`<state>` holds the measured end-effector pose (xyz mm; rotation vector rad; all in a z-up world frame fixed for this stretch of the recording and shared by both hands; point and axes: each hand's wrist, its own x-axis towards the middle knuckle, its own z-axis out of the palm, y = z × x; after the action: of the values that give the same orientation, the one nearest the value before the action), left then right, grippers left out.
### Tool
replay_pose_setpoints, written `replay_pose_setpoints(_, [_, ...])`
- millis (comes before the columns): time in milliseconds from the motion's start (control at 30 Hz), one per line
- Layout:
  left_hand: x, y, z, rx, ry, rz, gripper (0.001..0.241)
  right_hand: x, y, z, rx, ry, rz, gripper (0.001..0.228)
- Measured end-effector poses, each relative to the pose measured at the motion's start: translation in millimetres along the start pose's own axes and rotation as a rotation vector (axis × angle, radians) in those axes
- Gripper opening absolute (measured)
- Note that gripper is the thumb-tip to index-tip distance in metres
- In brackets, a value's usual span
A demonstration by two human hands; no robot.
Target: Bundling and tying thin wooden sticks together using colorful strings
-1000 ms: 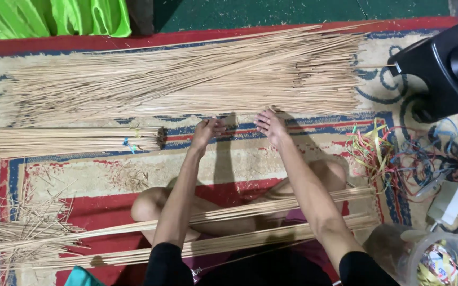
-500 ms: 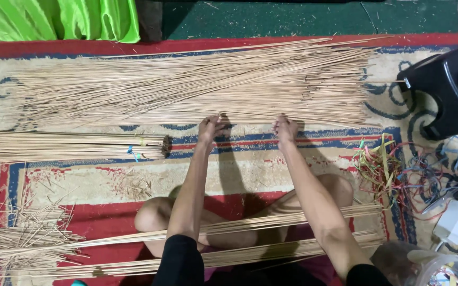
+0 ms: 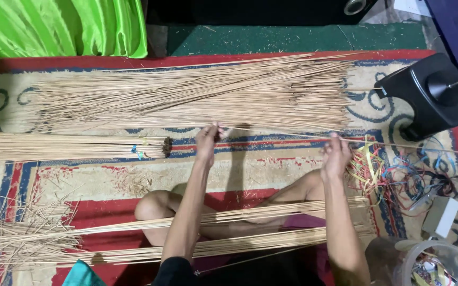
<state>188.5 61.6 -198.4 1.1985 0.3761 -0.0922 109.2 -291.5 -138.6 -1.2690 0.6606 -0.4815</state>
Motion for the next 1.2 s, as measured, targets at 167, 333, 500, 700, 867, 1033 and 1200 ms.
replay_pose_setpoints(167, [-98.6, 53.1, 21.6, -0.124, -0.022, 0.08, 0.028, -58.2, -49.1, 2.3, 0.141, -0.098, -0.029, 0.021])
replay_pose_setpoints(333, [-164.8, 85.3, 36.3, -0.114, 0.133, 0.267, 0.024, -93.2, -68.3, -0.9, 0.195, -0.056, -0.101, 0.023])
replay_pose_setpoints(500, [-200.3, 105.7, 47.1, -0.206, 0.142, 0.39, 0.028, -104.5, -84.3, -10.3, 0.255, -0.077, -0.145, 0.017])
replay_pose_setpoints(700, [-227.1, 88.3, 79.9, -0.116, -0.032, 0.363, 0.022, -142.9, -71.6, 18.2, 0.158, -0.324, -0.166, 0.018])
replay_pose_setpoints(867, [-229.1, 86.4, 65.0, -0.087, 0.041, 0.395, 0.019, -149.3, -82.9, 19.5, 0.237, -0.318, -0.155, 0.014])
replay_pose_setpoints(1033, [-246.2, 95.8, 81.2, -0.073, -0.072, 0.435, 0.014, -180.1, -76.7, 32.2, 0.186, -0.502, -0.18, 0.022])
replay_pose_setpoints(1200, [-248.2, 109.6, 73.5, 0.003, 0.004, 0.537, 0.008, -177.7, -75.9, 35.7, 0.24, -0.5, -0.156, 0.02])
